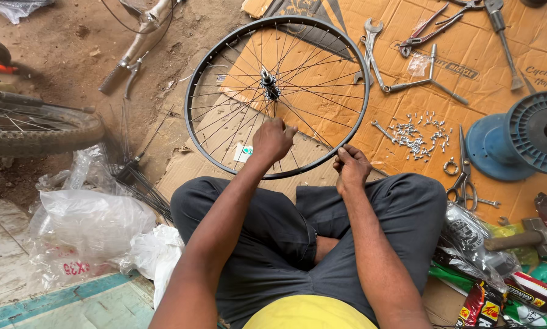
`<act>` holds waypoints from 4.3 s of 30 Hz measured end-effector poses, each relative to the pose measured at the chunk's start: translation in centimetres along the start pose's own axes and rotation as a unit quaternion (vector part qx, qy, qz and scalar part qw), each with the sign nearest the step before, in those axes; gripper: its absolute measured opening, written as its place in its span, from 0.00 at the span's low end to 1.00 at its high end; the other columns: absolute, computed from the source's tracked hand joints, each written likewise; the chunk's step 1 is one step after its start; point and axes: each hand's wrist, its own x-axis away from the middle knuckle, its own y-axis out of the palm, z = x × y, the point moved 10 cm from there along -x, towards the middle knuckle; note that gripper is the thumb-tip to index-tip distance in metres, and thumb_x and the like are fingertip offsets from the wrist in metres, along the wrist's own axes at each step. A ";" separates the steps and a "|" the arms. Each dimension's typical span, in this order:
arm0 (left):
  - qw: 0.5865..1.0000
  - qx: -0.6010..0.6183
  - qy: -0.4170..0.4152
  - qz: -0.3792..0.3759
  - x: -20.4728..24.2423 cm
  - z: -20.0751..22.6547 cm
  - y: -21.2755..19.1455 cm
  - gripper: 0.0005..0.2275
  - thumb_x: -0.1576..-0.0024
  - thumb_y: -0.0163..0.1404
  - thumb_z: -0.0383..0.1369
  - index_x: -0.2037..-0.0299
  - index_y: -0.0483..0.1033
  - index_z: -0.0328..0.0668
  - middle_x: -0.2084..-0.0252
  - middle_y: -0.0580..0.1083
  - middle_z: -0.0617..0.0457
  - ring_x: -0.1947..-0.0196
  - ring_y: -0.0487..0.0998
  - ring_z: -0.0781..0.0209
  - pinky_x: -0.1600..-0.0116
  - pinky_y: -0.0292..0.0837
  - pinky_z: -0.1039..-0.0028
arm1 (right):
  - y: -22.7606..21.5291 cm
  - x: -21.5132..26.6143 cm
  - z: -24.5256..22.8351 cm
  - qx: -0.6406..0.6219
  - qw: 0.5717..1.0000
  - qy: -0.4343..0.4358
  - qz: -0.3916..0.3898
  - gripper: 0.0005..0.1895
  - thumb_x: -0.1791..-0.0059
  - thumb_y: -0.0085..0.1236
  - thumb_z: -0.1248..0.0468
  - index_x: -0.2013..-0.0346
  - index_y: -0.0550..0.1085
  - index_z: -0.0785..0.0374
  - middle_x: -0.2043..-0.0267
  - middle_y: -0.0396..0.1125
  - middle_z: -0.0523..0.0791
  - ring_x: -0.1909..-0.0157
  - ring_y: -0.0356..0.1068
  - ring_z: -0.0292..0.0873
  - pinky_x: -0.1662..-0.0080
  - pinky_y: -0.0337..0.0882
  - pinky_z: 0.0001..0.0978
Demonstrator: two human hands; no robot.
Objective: The person installs spokes into a bicycle wheel rim and hub, then secures them with nipples. The person also handles a bicycle tire and inner tube, placing them on the floor.
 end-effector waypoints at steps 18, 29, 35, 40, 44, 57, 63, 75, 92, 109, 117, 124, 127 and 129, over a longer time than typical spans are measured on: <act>0.931 0.278 -0.197 0.132 -10.1 -5.0 3.8 0.08 0.51 0.58 0.29 0.68 0.75 0.32 0.63 0.73 0.41 0.66 0.74 0.47 0.59 0.69 0.57 | 1.4 1.0 0.0 -0.056 0.998 -0.021 -0.026 0.04 0.50 0.63 0.71 0.63 0.76 0.66 0.70 0.71 0.45 0.71 0.70 0.38 0.69 0.73 0.30; 0.629 0.750 -0.189 0.076 -6.1 -4.2 6.3 0.07 0.34 0.42 0.33 0.57 0.64 0.36 0.72 0.76 0.49 0.79 0.78 0.58 0.72 0.78 0.66 | 4.5 3.3 0.8 0.042 0.998 0.030 -0.048 0.03 0.51 0.63 0.72 0.65 0.76 0.67 0.72 0.70 0.46 0.74 0.69 0.40 0.70 0.72 0.33; 0.777 0.616 -0.126 0.025 -5.4 -4.4 8.0 0.09 0.35 0.47 0.31 0.56 0.71 0.30 0.76 0.69 0.52 0.82 0.69 0.63 0.77 0.67 0.69 | 3.9 3.0 1.5 0.041 0.996 0.056 -0.057 0.03 0.51 0.63 0.72 0.64 0.77 0.66 0.71 0.71 0.45 0.73 0.70 0.39 0.69 0.73 0.32; 0.769 0.626 -0.129 0.007 -6.8 -5.4 7.1 0.10 0.39 0.49 0.27 0.50 0.69 0.31 0.70 0.73 0.49 0.76 0.75 0.63 0.71 0.75 0.70 | 4.5 2.5 0.3 0.050 0.996 0.022 -0.069 0.03 0.51 0.63 0.71 0.63 0.77 0.66 0.70 0.71 0.44 0.72 0.70 0.37 0.69 0.73 0.31; 0.692 0.708 -0.125 0.061 -8.6 -6.2 6.5 0.11 0.36 0.47 0.30 0.49 0.67 0.31 0.61 0.74 0.45 0.72 0.76 0.61 0.67 0.78 0.70 | 4.4 2.8 0.3 0.062 0.995 0.023 -0.070 0.03 0.50 0.63 0.71 0.63 0.77 0.66 0.71 0.71 0.44 0.72 0.70 0.37 0.70 0.73 0.30; 0.814 0.563 -0.134 0.050 -10.2 -4.6 7.1 0.12 0.36 0.47 0.33 0.52 0.73 0.29 0.70 0.75 0.47 0.77 0.72 0.63 0.74 0.67 0.70 | 4.7 2.9 -0.2 0.073 0.994 0.013 -0.075 0.03 0.50 0.63 0.71 0.63 0.76 0.67 0.71 0.71 0.45 0.72 0.70 0.37 0.70 0.73 0.30; 0.912 0.334 -0.107 -0.211 -3.2 -2.6 6.7 0.11 0.36 0.45 0.35 0.52 0.72 0.34 0.67 0.80 0.47 0.67 0.78 0.60 0.64 0.71 0.73 | 4.2 2.5 -0.2 0.036 0.998 0.029 -0.052 0.02 0.49 0.61 0.72 0.62 0.76 0.68 0.69 0.72 0.46 0.70 0.71 0.39 0.67 0.74 0.31; 0.868 0.443 -0.084 -0.208 3.3 0.0 7.9 0.09 0.44 0.54 0.25 0.61 0.64 0.37 0.69 0.74 0.44 0.76 0.82 0.55 0.77 0.74 0.67 | 2.8 3.7 1.5 0.098 0.995 -0.009 -0.031 0.08 0.50 0.63 0.73 0.57 0.78 0.74 0.68 0.72 0.46 0.70 0.70 0.38 0.68 0.73 0.31; 0.810 0.542 -0.045 -0.218 0.8 3.0 9.0 0.12 0.41 0.54 0.29 0.54 0.62 0.37 0.66 0.74 0.47 0.71 0.80 0.61 0.72 0.82 0.64 | 5.0 3.6 -1.5 0.139 0.978 -0.144 -0.066 0.05 0.55 0.65 0.75 0.65 0.78 0.69 0.65 0.74 0.43 0.64 0.72 0.33 0.60 0.72 0.22; 0.842 0.500 -0.055 -0.194 0.8 3.0 8.6 0.10 0.40 0.54 0.28 0.59 0.63 0.33 0.69 0.74 0.45 0.75 0.80 0.59 0.75 0.81 0.67 | 5.8 4.0 -2.7 0.273 0.941 -0.183 -0.074 0.05 0.54 0.66 0.72 0.66 0.77 0.66 0.67 0.72 0.40 0.66 0.68 0.30 0.64 0.69 0.23; 0.856 0.485 -0.043 -0.174 0.7 3.1 8.6 0.10 0.38 0.52 0.29 0.58 0.62 0.34 0.68 0.73 0.45 0.74 0.79 0.61 0.74 0.82 0.68 | 5.3 3.7 -2.0 0.333 0.930 -0.144 -0.051 0.07 0.53 0.62 0.69 0.61 0.76 0.65 0.70 0.66 0.39 0.70 0.62 0.31 0.67 0.64 0.27; 0.864 0.473 -0.053 -0.165 1.0 3.2 8.3 0.10 0.37 0.51 0.30 0.56 0.62 0.35 0.67 0.72 0.46 0.75 0.79 0.62 0.75 0.82 0.69 | 5.9 3.8 -1.6 0.330 0.929 -0.138 -0.093 0.05 0.50 0.61 0.66 0.62 0.77 0.66 0.68 0.69 0.41 0.65 0.67 0.33 0.61 0.69 0.27; 0.868 0.466 -0.058 -0.164 1.0 3.2 8.2 0.10 0.38 0.52 0.30 0.57 0.62 0.35 0.68 0.72 0.46 0.75 0.79 0.62 0.76 0.81 0.70 | 5.7 3.7 -1.3 0.289 0.942 -0.125 -0.114 0.05 0.50 0.61 0.68 0.61 0.78 0.66 0.66 0.71 0.41 0.63 0.69 0.33 0.59 0.70 0.26; 0.869 0.461 -0.058 -0.169 1.0 3.2 8.2 0.10 0.38 0.52 0.30 0.58 0.63 0.35 0.69 0.72 0.46 0.75 0.79 0.61 0.75 0.81 0.68 | 5.3 3.3 -0.7 0.239 0.957 -0.099 -0.129 0.05 0.51 0.62 0.69 0.60 0.79 0.66 0.65 0.73 0.40 0.62 0.71 0.33 0.59 0.71 0.26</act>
